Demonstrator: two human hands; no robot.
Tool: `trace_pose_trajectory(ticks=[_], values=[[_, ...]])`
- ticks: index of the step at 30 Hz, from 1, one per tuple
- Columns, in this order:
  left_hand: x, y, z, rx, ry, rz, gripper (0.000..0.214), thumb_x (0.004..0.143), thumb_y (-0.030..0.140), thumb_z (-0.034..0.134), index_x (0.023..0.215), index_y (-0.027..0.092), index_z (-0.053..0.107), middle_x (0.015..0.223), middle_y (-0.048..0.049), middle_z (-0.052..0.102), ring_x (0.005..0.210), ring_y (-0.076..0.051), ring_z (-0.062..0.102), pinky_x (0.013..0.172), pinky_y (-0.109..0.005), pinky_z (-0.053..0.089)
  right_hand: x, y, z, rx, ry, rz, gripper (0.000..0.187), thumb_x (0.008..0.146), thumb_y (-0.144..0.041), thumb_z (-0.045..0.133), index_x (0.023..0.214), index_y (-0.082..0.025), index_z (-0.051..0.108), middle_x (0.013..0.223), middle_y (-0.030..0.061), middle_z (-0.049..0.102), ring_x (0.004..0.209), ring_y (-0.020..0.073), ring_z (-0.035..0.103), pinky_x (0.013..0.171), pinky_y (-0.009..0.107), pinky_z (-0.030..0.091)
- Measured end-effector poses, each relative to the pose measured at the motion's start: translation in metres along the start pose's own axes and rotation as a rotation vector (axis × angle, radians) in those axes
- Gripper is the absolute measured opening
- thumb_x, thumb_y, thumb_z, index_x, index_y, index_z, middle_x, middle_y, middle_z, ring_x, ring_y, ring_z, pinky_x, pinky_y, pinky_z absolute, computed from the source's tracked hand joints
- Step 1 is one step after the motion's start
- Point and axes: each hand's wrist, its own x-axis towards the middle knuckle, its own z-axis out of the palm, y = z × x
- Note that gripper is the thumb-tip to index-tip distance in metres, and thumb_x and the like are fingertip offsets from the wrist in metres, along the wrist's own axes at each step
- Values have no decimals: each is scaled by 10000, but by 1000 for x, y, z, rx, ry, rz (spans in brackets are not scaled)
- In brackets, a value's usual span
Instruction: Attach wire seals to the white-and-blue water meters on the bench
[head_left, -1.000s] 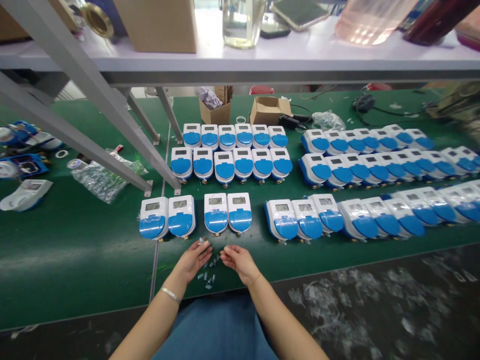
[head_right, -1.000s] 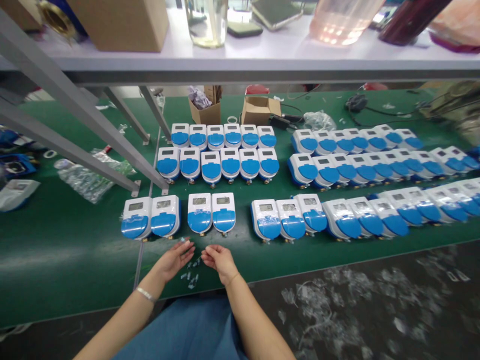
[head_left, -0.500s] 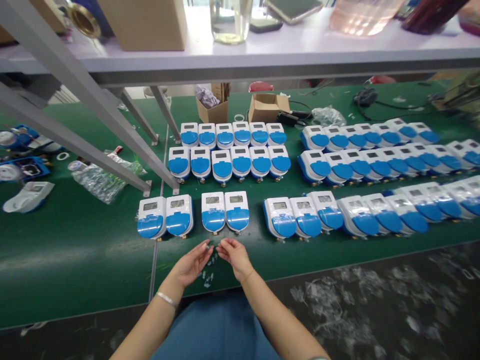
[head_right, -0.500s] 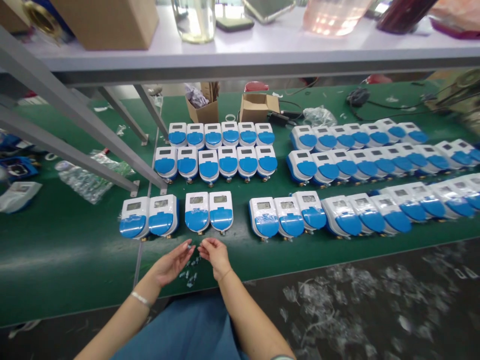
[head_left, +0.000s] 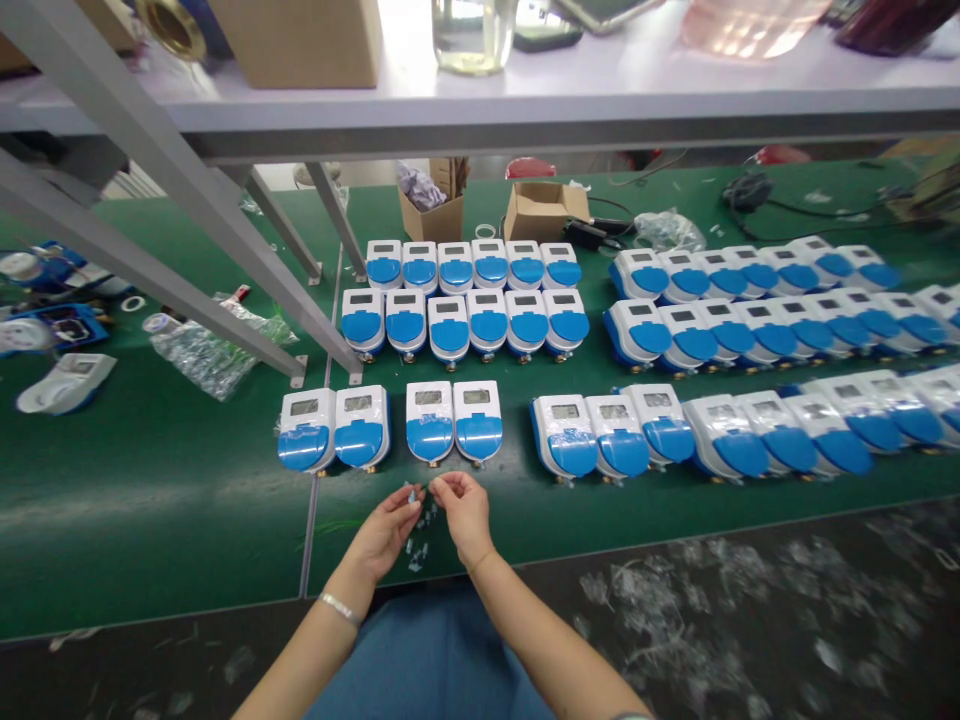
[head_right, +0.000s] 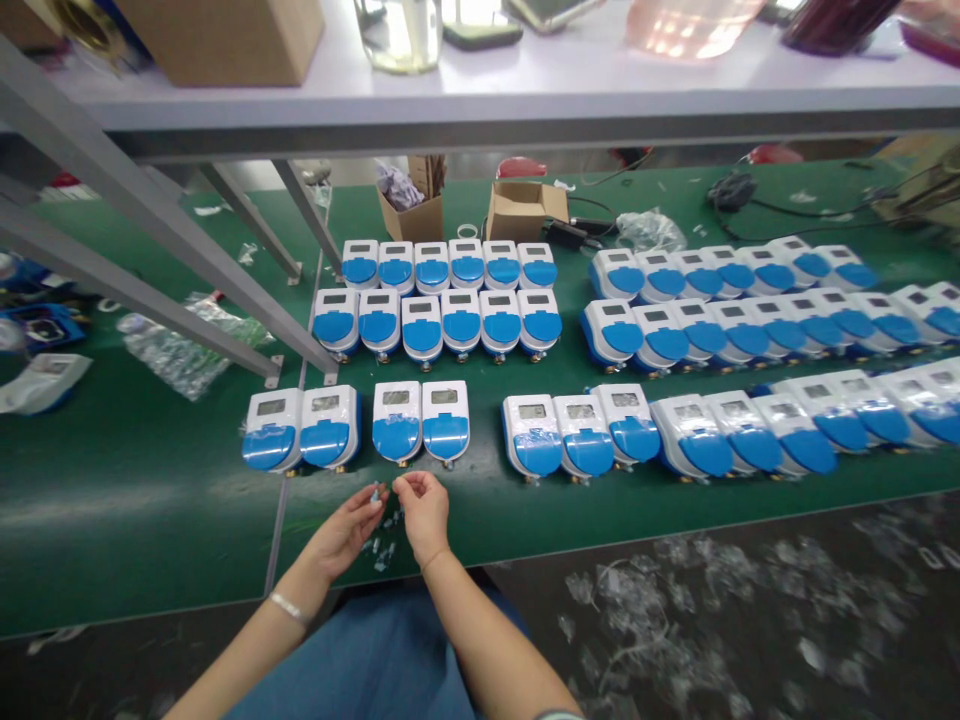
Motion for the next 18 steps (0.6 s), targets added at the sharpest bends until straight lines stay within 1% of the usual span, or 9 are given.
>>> trace_pose_trajectory(ticks=[5,12,18], values=[[0,-1,1,-30,-4,2,283,705,-92,590,890,119,632,952,-73,692,889,-129,660,779,-174,534,2,4,1,-39,6,-49,209,695,-343,663,769,-154,614,709,30,669,682,158,620,661,268,493],[-1,0,0,-70,4,7,269,710,-92,585,865,125,625,956,-66,691,889,-133,662,779,-184,537,1,0,1,-74,19,-61,193,698,-335,657,760,-158,616,705,26,662,675,158,610,656,266,486],[-3,1,1,-56,8,6,278,699,-99,591,864,123,625,939,-70,692,875,-133,666,765,-175,539,1,0,1,-85,17,-81,198,703,-341,654,769,-158,617,710,27,661,676,158,611,666,269,481]])
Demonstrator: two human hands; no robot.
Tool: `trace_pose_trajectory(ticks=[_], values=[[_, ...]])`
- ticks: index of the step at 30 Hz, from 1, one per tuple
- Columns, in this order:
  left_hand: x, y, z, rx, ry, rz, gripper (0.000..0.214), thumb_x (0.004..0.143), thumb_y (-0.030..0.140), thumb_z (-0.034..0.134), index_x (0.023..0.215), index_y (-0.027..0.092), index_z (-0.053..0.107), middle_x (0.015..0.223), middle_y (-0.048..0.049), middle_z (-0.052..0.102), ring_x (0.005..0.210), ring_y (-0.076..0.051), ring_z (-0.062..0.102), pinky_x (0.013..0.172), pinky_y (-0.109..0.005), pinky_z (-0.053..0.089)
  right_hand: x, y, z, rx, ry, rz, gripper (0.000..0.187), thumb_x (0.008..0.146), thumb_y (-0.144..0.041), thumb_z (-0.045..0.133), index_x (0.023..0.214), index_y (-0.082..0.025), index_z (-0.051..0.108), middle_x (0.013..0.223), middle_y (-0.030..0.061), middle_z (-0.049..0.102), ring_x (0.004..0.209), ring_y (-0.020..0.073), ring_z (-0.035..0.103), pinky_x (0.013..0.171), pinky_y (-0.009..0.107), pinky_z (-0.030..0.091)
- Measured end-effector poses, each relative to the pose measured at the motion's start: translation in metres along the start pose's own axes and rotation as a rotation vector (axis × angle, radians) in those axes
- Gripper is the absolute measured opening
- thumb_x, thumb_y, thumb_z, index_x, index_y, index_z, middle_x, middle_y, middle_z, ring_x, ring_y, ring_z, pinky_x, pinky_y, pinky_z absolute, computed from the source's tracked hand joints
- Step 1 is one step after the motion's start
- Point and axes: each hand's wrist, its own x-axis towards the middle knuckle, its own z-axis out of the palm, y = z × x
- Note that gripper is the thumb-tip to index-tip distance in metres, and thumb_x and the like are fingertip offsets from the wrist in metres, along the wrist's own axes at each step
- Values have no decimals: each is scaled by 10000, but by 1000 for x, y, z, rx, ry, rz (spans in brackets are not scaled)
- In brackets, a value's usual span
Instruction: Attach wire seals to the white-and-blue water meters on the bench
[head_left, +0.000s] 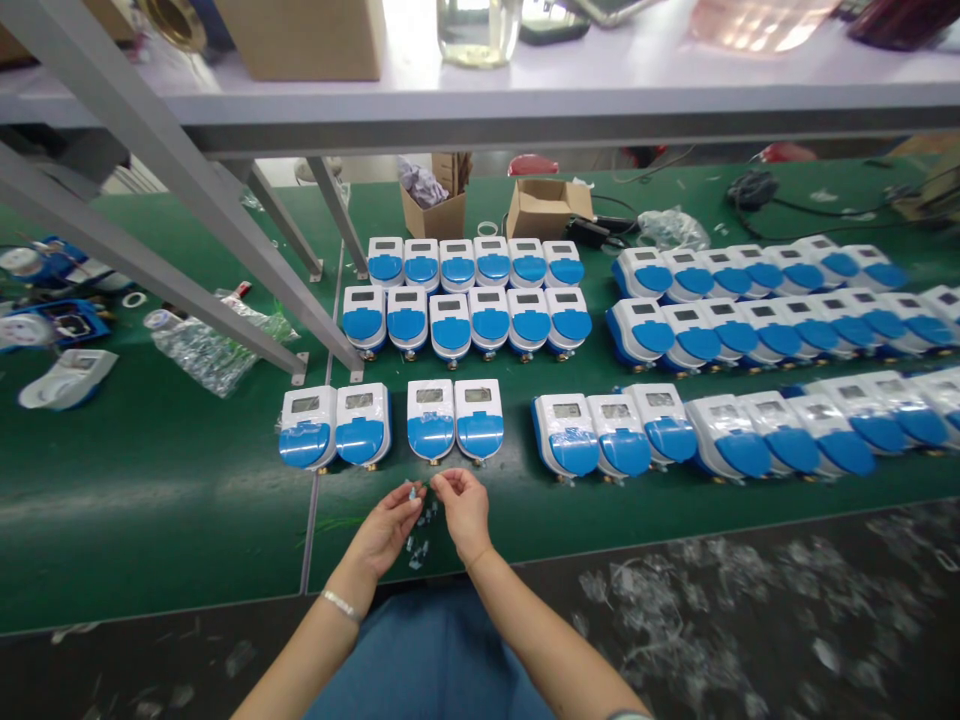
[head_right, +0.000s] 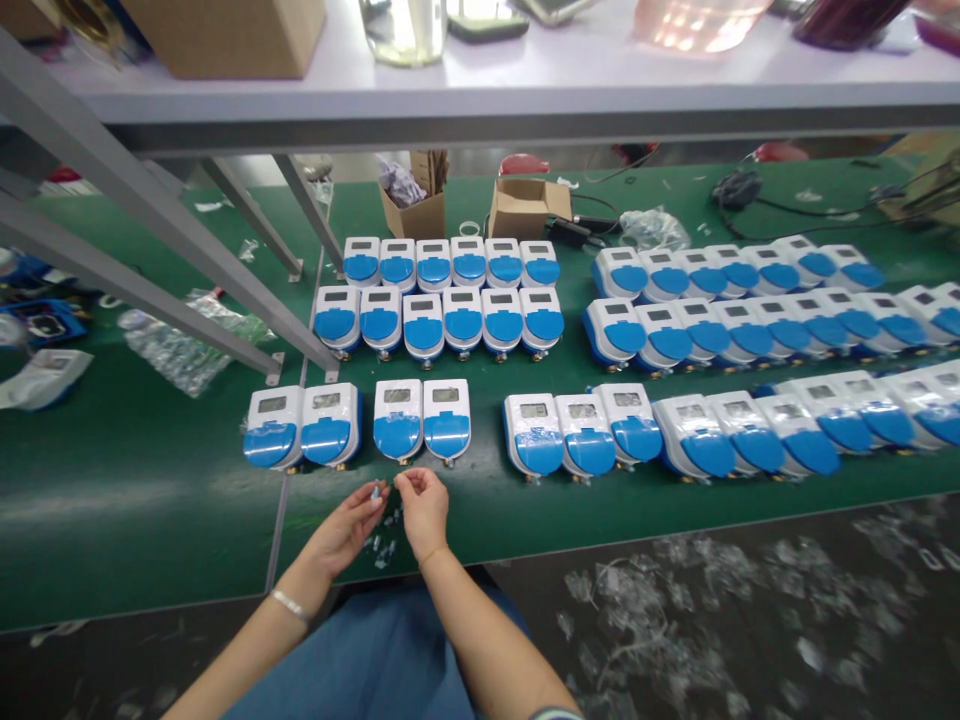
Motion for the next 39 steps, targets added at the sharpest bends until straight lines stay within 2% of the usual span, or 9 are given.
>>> trace_pose_trajectory(ticks=[9,14,33,39], values=[[7,-3,-6,32,-8,26,289,685,-100,604,865,125,634,958,-75,686,895,-134,659,773,-176,536,0,-4,-1,-14,-2,-4,192,705,-334,650,770,-158,612,698,23,651,668,156,603,658,266,475],[7,-3,-5,67,-14,60,296,682,-101,600,866,126,645,946,-70,687,905,-132,655,769,-167,534,1,-3,0,16,2,-3,186,705,-333,647,769,-163,608,709,19,652,673,154,604,664,265,478],[4,-2,-2,86,-27,59,289,661,-89,635,867,113,651,911,-85,694,871,-139,661,771,-181,530,2,-2,1,-22,-11,-16,198,713,-350,633,773,-163,609,720,33,664,692,163,619,683,276,492],[4,-2,1,187,-43,171,465,593,-22,740,1016,143,638,995,-98,691,854,-152,662,728,-197,525,-2,5,9,34,-27,63,197,673,-344,654,740,-162,620,702,32,666,667,161,612,663,272,479]])
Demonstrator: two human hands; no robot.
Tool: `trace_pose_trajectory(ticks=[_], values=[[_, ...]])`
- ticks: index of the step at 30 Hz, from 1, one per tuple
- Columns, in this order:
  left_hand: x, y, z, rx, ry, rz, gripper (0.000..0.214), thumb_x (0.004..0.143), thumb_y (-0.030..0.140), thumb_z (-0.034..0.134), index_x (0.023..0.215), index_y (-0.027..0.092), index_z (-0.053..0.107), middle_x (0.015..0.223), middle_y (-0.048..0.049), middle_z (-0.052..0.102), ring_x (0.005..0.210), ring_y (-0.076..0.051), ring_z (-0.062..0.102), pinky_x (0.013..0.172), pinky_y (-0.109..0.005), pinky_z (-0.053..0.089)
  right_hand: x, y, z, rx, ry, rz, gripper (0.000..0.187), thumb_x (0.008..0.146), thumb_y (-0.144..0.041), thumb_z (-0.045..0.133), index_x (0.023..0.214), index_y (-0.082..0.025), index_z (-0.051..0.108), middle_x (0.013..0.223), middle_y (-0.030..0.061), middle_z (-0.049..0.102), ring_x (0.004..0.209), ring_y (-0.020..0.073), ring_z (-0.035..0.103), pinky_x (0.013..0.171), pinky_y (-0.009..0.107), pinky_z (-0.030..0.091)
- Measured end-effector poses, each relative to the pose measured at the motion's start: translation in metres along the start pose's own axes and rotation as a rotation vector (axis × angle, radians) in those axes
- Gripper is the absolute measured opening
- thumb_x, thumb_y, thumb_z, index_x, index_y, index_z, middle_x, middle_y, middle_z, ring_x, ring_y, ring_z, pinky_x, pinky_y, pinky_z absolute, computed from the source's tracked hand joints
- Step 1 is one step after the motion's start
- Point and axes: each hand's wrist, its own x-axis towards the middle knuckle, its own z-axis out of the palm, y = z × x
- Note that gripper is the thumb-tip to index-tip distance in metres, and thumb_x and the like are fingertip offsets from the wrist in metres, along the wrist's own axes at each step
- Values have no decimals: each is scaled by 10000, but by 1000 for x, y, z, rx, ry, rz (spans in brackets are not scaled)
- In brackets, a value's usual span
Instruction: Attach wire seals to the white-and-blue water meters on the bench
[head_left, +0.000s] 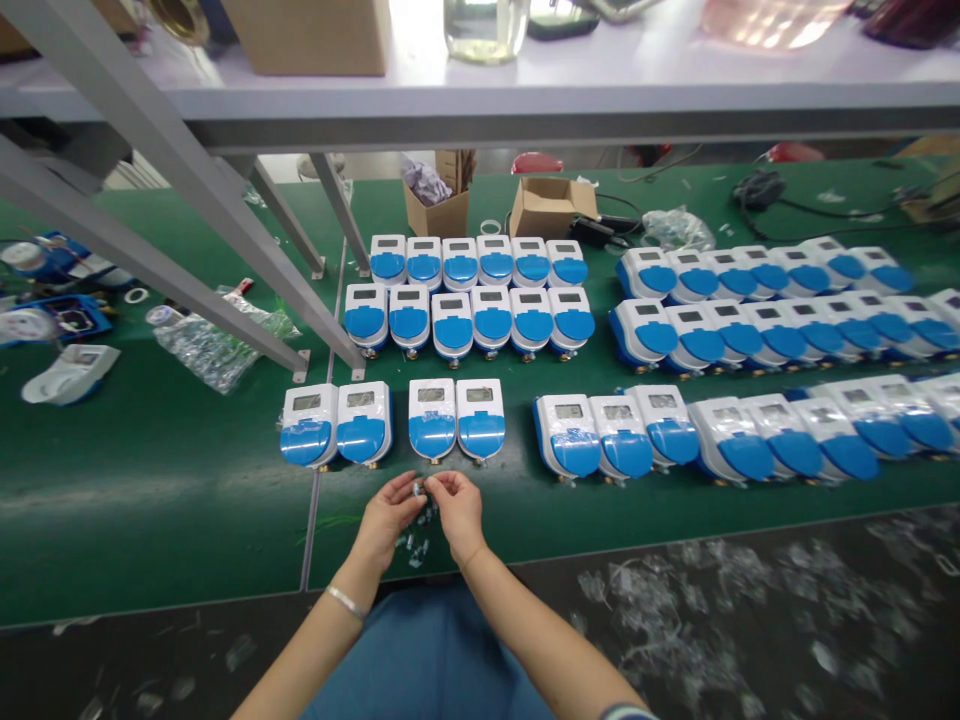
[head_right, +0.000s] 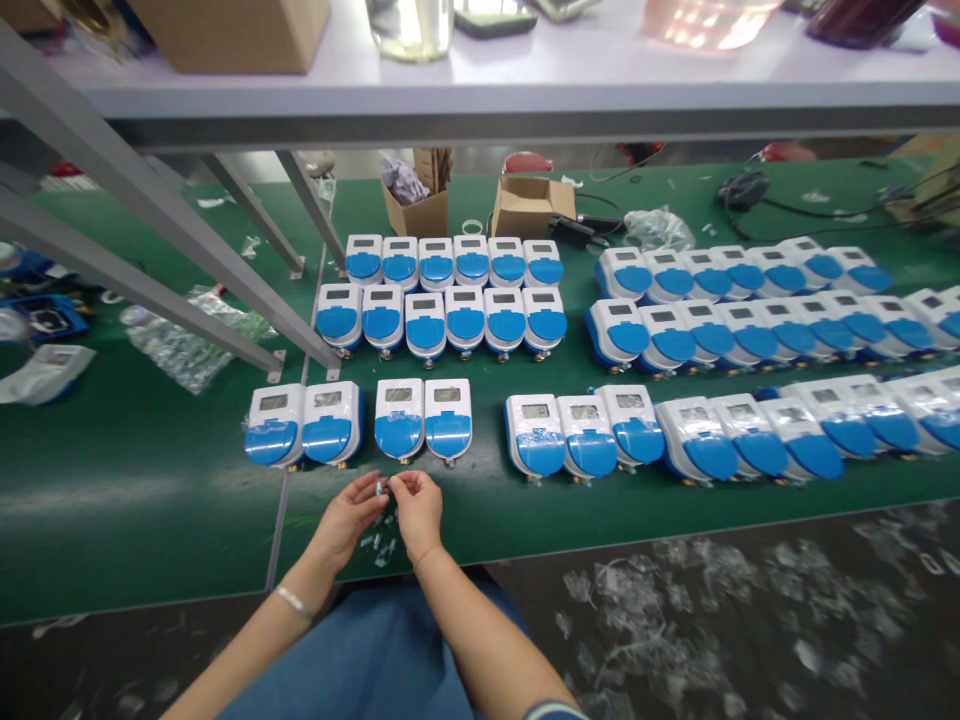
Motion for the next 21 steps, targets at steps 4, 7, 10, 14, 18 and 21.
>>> trace_pose_trajectory(ticks=[4,7,10,14,18,21], values=[[-3,3,3,17,13,-6,402,593,-14,751,967,104,665,914,-93,707,789,-114,658,684,-131,503,0,4,3,127,-33,177,215,593,-328,710,696,-153,639,657,8,640,616,128,557,613,243,433],[-6,6,1,-97,11,-150,240,704,44,693,939,94,673,875,-87,706,694,-100,653,621,-142,526,2,3,-2,195,-76,351,243,547,-319,745,696,-154,646,646,-11,627,593,103,531,578,217,391],[-6,7,-3,-226,26,-264,104,797,76,603,877,77,669,876,-100,699,722,-122,668,655,-180,562,3,-1,-8,252,-136,452,251,523,-293,768,699,-155,654,652,-14,634,608,94,540,590,203,383],[0,5,-7,-271,6,-391,107,806,27,565,861,62,650,802,-90,689,656,-111,670,588,-142,560,2,-5,-14,332,-200,544,221,524,-252,760,693,-155,656,657,2,648,629,115,572,591,213,393],[6,3,-12,-262,-76,-531,75,824,90,573,848,55,635,670,-66,658,550,-100,645,497,-127,537,3,-7,-18,299,-261,571,196,559,-265,737,704,-162,654,672,-5,646,659,115,583,609,210,394],[8,2,-14,-208,-101,-524,37,794,86,613,820,68,632,663,-62,658,554,-103,646,499,-129,535,8,-6,-20,140,-259,431,210,613,-348,701,687,-157,652,658,-3,642,656,120,570,612,220,387]])
